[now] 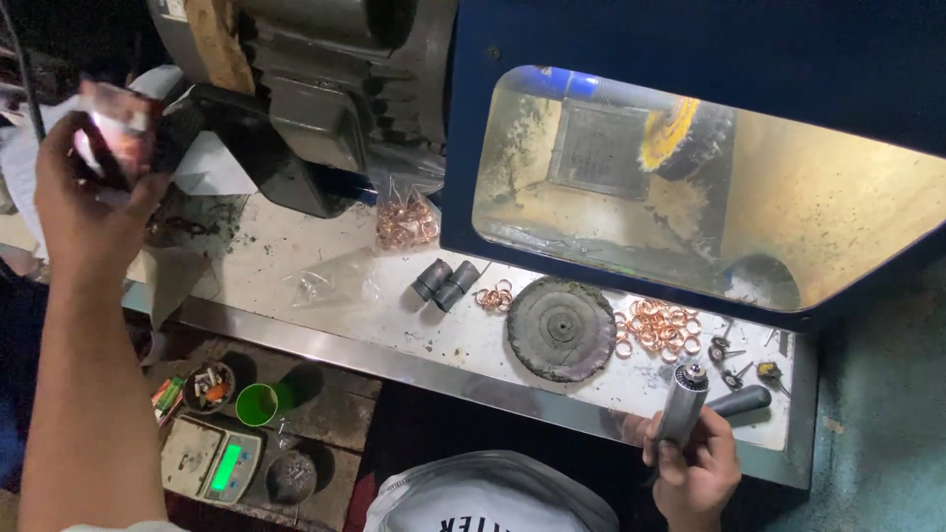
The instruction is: Polishing small metal rings and jewelry components using a stationary polishing machine and a handheld rotary tool.
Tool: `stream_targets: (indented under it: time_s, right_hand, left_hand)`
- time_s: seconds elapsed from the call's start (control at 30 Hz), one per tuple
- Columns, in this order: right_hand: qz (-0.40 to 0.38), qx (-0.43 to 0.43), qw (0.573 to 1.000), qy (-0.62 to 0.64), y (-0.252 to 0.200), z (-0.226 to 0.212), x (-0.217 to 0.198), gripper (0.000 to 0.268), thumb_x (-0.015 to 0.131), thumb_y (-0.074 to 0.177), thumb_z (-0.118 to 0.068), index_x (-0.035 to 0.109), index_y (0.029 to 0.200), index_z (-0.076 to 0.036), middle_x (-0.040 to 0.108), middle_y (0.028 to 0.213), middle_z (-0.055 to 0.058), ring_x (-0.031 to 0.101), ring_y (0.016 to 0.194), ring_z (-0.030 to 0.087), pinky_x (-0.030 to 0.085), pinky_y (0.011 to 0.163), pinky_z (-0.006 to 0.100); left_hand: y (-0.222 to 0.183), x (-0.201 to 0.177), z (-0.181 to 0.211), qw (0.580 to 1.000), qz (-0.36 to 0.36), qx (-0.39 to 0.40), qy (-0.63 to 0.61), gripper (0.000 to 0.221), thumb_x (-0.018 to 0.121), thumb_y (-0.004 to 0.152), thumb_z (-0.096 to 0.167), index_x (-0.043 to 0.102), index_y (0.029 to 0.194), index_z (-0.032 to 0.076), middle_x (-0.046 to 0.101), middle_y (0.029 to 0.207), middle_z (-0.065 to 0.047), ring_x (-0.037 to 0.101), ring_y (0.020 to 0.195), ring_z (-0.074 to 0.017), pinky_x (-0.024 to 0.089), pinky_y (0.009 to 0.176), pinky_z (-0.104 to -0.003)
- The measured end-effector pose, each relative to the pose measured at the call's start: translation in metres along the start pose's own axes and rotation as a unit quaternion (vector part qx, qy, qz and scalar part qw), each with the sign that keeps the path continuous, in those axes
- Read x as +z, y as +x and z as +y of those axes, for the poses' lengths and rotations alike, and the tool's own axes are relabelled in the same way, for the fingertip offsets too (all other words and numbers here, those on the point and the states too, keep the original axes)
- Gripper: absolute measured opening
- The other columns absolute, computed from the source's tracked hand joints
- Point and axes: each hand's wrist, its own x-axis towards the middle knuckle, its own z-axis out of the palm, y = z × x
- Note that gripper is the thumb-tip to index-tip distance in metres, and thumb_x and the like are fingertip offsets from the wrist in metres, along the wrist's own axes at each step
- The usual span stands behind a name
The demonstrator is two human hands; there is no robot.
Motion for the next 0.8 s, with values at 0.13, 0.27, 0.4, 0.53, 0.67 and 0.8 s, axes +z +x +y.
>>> stream_targets:
  time_s: [0.13,0.27,0.4,0.53,0.67,0.8]
  right_hand:
    - [-0.003,-0.006,1.000,0.010,0.003,-0.015,0.011,0.047,0.068,0.091,-0.023,0.051,0.125,0.004,0.061,0.081,0.020,0.053,0.053,0.020,0.051,0.056,0.034]
    - [0.007,-0.008,1.000,-0.011,0.001,-0.012,0.008,0.048,0.066,0.091,-0.019,0.050,0.129,0.006,0.061,0.083,0.021,0.053,0.053,0.022,0.046,0.050,0.029]
    - [0.001,-0.027,1.000,-0.002,0.005,-0.018,0.015,0.047,0.065,0.093,-0.023,0.049,0.127,0.006,0.060,0.080,0.019,0.050,0.050,0.020,0.046,0.051,0.031]
    - [0.012,-0.007,0.999,-0.040,0.001,-0.019,0.014,0.045,0.067,0.091,-0.027,0.053,0.122,0.003,0.063,0.081,0.016,0.057,0.056,0.020,0.047,0.047,0.025]
    - [0.005,0.007,1.000,-0.007,0.000,-0.014,0.008,0.043,0.069,0.091,-0.018,0.053,0.124,0.004,0.064,0.084,0.018,0.058,0.059,0.021,0.050,0.051,0.028]
    - [-0.029,-0.022,0.999,0.029,0.004,-0.019,0.010,0.044,0.068,0.091,-0.021,0.052,0.125,0.002,0.061,0.082,0.017,0.057,0.058,0.021,0.048,0.049,0.027]
  left_hand:
    - [0.014,0.002,-0.008,0.990,-0.024,0.114,0.079,0.083,0.085,0.079,-0.010,0.043,0.150,-0.016,0.046,0.140,-0.040,0.046,0.127,-0.0563,0.038,0.107,-0.057]
    - [0.006,-0.004,-0.004,0.988,-0.032,0.110,0.099,0.080,0.095,0.089,-0.007,0.046,0.151,-0.017,0.033,0.154,-0.035,0.036,0.145,-0.0548,0.044,0.108,-0.065]
    - [-0.029,-0.016,-0.027,0.963,-0.038,0.110,0.242,0.028,0.093,0.114,0.011,0.077,0.131,-0.005,0.068,0.124,-0.021,0.064,0.088,-0.0311,0.048,0.067,-0.044]
    - [-0.047,-0.009,-0.019,0.937,-0.149,0.078,0.308,0.054,0.076,0.090,0.021,0.076,0.143,0.013,0.071,0.136,-0.013,0.071,0.110,-0.0356,0.059,0.076,-0.049]
    - [-0.055,0.002,-0.056,0.954,-0.094,0.059,0.279,0.045,0.085,0.100,0.017,0.072,0.141,0.004,0.068,0.131,-0.021,0.070,0.102,-0.0390,0.057,0.081,-0.048]
    - [-0.059,0.007,-0.082,0.907,-0.081,0.023,0.412,0.038,0.078,0.118,0.054,0.082,0.118,0.016,0.077,0.107,-0.011,0.074,0.095,-0.0327,0.055,0.073,-0.042]
